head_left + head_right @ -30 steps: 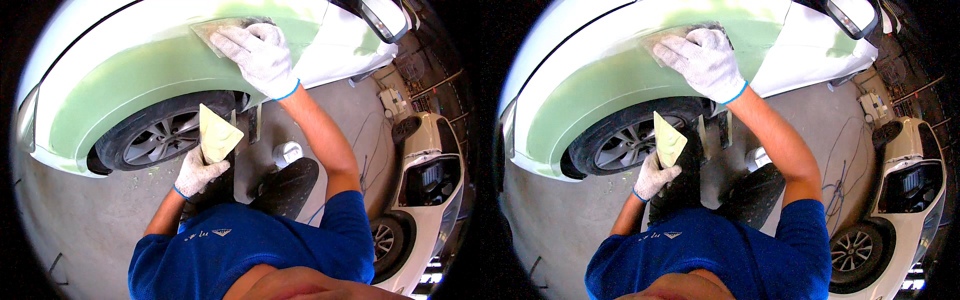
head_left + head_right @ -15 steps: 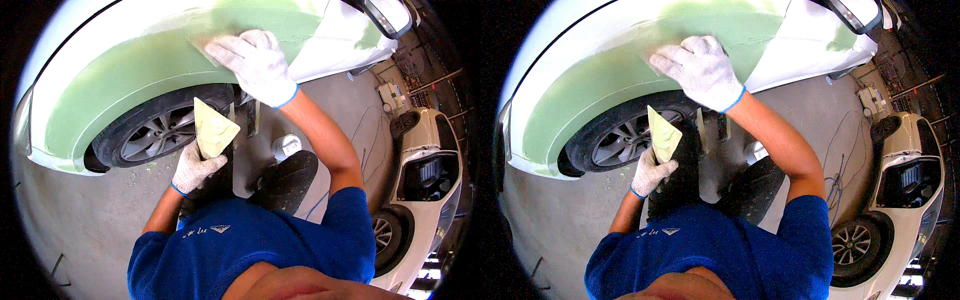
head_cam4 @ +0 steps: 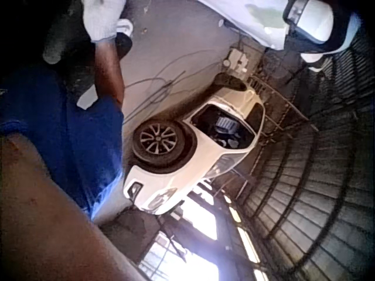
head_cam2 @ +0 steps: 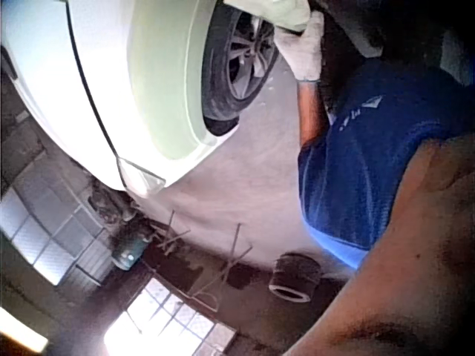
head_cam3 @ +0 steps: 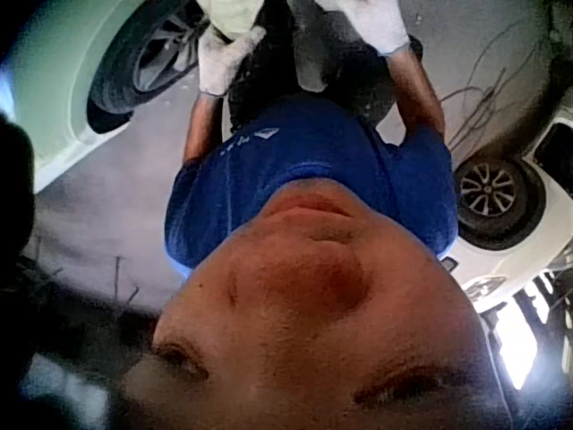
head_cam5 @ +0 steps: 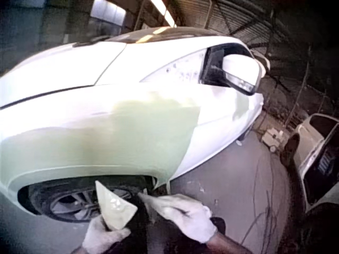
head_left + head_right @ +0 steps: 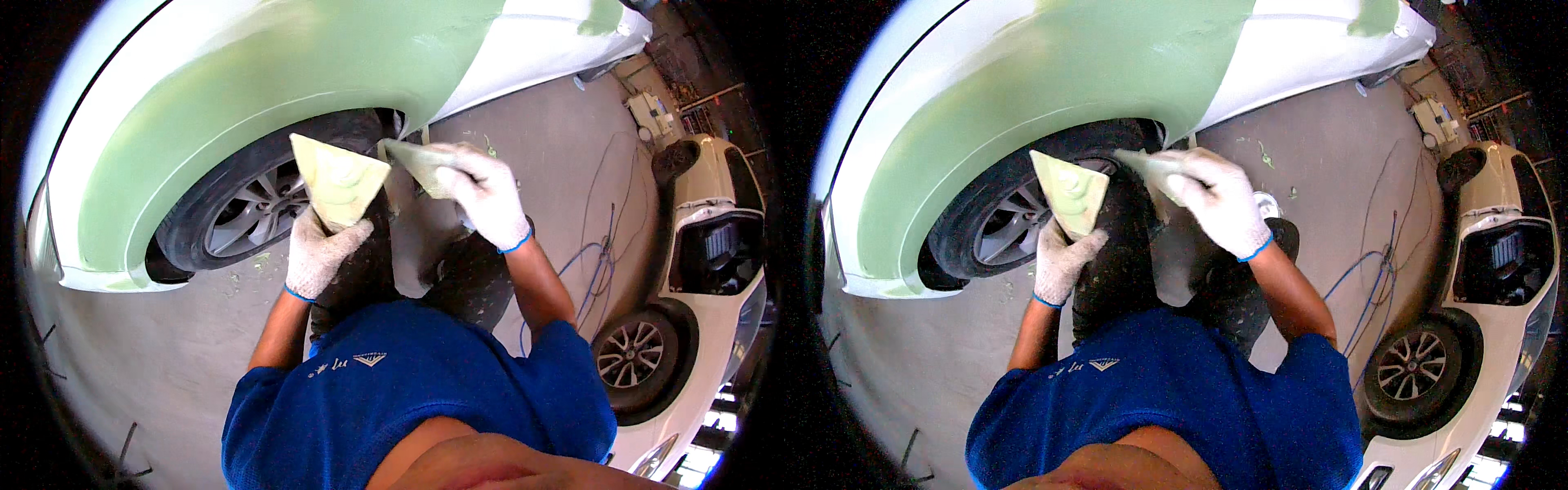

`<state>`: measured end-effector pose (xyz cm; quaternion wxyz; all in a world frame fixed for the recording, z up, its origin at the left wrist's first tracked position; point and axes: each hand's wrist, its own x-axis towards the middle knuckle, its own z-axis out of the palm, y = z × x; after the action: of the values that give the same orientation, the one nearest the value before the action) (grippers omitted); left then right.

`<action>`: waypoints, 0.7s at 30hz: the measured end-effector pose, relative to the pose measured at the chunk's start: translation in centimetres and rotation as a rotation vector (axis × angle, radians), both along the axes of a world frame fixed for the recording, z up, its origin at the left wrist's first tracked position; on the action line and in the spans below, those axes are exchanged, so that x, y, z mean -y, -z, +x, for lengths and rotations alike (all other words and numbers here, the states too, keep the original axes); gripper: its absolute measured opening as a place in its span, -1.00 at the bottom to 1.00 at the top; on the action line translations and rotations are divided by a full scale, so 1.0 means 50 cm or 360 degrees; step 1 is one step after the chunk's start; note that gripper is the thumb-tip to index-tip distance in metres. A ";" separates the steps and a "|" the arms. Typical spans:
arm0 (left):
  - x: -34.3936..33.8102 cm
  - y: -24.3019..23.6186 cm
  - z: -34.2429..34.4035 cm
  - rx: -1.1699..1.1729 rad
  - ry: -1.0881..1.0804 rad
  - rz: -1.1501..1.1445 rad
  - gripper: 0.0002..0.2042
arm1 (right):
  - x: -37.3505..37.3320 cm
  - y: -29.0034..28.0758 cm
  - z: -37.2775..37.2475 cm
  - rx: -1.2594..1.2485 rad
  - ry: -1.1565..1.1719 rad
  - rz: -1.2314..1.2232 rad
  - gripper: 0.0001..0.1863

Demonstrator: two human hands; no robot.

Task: The person applies a green body filler to the front fender of a white car using a putty knife and a sanding block. They spread the filler over the surface, smooth it with the tool, and then sand the area to level the material.

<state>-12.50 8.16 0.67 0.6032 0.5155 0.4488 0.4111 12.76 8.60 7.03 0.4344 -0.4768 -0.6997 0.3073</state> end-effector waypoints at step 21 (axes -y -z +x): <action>0.015 0.044 0.003 -0.0284 0.0019 -0.0094 -0.59 | -0.378 0.080 0.157 -0.0124 0.1270 0.1262 -0.67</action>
<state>-12.34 7.43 -1.53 0.5781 0.5348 0.5097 0.3465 20.62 27.48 3.04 0.6884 -0.4929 -0.5106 -0.1498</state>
